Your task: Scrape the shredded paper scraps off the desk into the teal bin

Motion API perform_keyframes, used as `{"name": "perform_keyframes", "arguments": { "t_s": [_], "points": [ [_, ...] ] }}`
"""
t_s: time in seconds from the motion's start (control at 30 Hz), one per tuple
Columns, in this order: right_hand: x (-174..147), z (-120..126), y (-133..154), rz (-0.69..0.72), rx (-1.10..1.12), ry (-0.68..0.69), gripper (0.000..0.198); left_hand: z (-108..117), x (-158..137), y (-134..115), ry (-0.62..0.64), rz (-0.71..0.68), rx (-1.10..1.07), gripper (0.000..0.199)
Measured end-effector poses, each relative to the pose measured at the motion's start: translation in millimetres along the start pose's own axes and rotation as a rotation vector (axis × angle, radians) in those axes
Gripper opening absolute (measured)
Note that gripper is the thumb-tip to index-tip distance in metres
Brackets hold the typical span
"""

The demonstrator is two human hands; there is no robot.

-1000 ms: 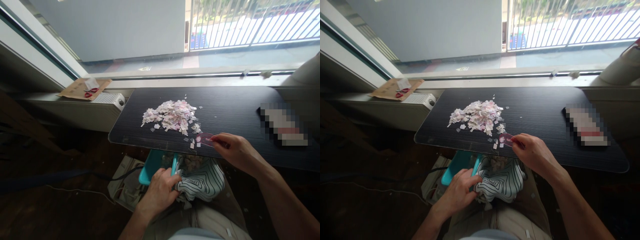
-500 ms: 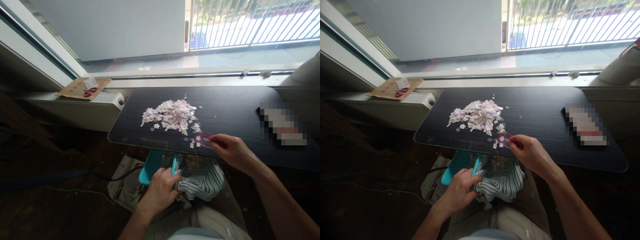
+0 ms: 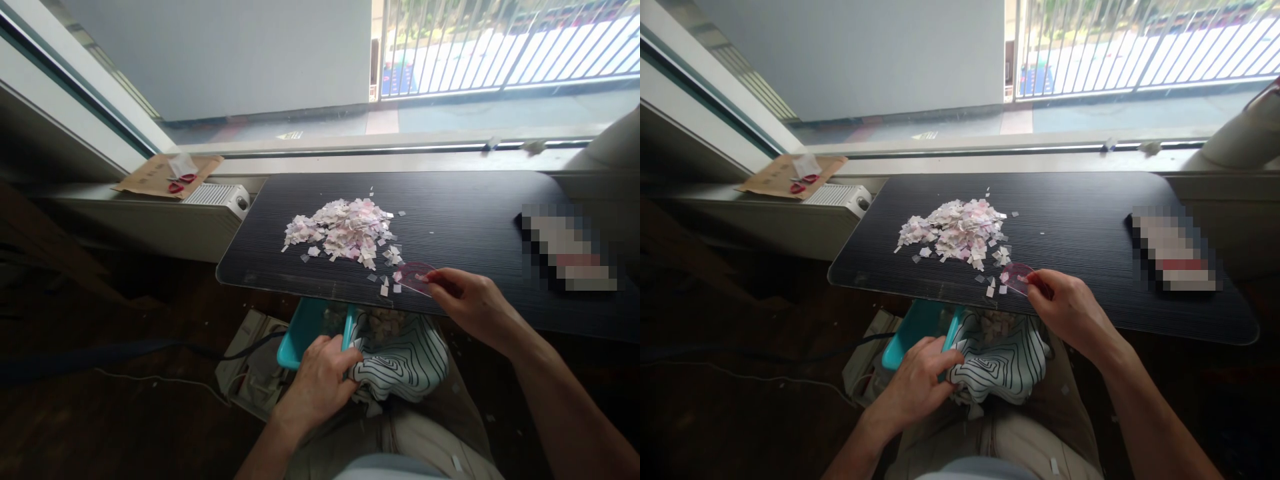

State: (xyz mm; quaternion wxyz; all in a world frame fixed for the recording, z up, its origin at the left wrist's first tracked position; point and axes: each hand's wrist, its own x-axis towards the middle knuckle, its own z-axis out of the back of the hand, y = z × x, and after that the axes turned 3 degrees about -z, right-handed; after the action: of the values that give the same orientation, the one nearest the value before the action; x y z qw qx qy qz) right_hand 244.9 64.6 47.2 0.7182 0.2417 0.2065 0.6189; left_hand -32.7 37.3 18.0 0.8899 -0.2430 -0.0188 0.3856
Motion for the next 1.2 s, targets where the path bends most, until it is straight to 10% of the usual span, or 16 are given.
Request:
{"name": "perform_keyframes", "arguments": {
  "t_s": [0.67, 1.2],
  "points": [
    [-21.1, 14.9, -2.1, 0.015, 0.062, 0.181, 0.019, -0.2, 0.2, -4.4, -0.023, -0.027, -0.032, 0.013],
    [-13.0, 10.5, -7.0, 0.095, 0.015, 0.052, 0.018, -1.4, 0.1, -2.5, -0.021, -0.030, -0.013, 0.013]
  ]
}}
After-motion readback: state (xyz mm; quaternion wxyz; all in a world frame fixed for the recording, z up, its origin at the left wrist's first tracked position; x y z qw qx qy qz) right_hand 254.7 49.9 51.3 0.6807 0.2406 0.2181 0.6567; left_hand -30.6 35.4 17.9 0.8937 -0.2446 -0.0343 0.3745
